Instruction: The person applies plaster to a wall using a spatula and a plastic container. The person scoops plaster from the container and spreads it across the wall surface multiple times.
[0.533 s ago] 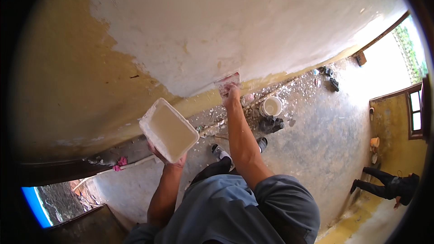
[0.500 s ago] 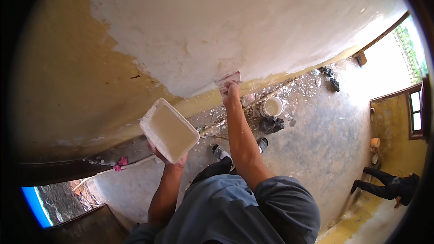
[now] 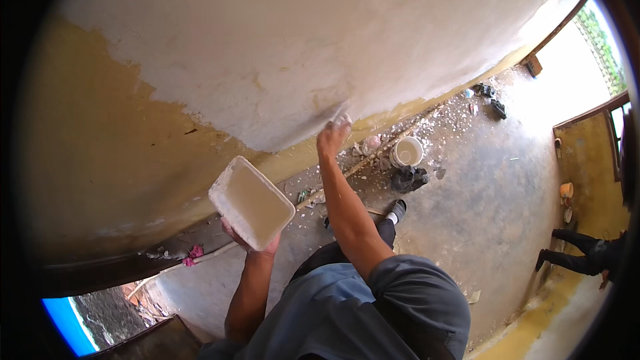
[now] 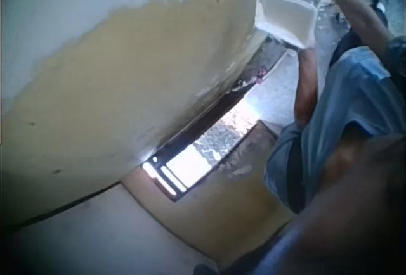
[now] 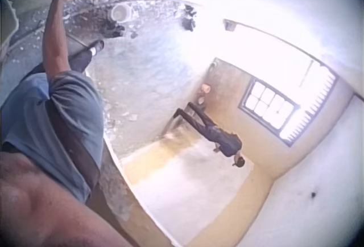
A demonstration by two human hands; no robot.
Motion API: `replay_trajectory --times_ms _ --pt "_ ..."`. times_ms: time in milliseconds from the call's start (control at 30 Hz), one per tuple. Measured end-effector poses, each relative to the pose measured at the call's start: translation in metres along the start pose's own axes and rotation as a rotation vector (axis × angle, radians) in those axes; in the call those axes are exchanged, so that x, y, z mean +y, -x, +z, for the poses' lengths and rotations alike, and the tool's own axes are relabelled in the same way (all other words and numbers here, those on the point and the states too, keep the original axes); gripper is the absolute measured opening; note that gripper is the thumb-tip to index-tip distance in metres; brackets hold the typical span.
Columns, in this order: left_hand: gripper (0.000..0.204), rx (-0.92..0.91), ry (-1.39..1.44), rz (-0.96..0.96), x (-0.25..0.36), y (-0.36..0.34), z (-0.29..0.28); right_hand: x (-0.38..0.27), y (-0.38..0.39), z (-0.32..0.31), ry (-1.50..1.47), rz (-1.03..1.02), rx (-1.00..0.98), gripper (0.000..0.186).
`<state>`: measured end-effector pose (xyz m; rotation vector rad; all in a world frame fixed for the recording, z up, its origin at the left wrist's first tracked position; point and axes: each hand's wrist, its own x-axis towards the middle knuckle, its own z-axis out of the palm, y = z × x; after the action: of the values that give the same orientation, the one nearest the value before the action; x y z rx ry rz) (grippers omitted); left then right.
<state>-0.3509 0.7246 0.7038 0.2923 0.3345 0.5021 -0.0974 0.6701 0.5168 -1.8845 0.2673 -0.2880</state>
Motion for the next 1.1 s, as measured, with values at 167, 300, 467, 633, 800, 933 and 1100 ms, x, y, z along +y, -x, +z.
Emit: replay_trajectory --times_ms 167,300,467,633,800,933,1100 --pt "0.066 0.125 -0.085 0.071 0.010 0.017 -0.003 0.041 0.089 -0.009 -0.250 -0.086 -0.416 0.033" --pt "0.067 0.031 -0.107 -0.008 0.003 0.007 0.013 0.095 -0.007 -0.019 -1.022 0.866 -0.259 0.009" --pt "0.069 0.073 -0.068 0.050 0.009 0.013 -0.013 -0.039 -0.009 -0.011 -0.683 0.528 -0.186 0.037" --pt "0.072 0.079 -0.219 0.089 -0.011 0.007 0.004 -0.138 0.035 -0.088 -0.347 -0.095 -0.468 0.038" --pt "0.068 0.004 -0.102 -0.111 -0.034 -0.025 -0.014 -0.248 0.011 -0.202 -0.273 -0.209 -0.768 0.035" --pt "0.064 -0.148 0.222 -0.185 -0.055 -0.034 0.009 -0.268 0.029 -0.206 0.231 -0.461 -0.871 0.035" --pt "0.069 -0.106 0.165 -0.109 -0.087 -0.045 0.016 -0.251 0.031 -0.191 0.452 -0.461 -0.912 0.047"
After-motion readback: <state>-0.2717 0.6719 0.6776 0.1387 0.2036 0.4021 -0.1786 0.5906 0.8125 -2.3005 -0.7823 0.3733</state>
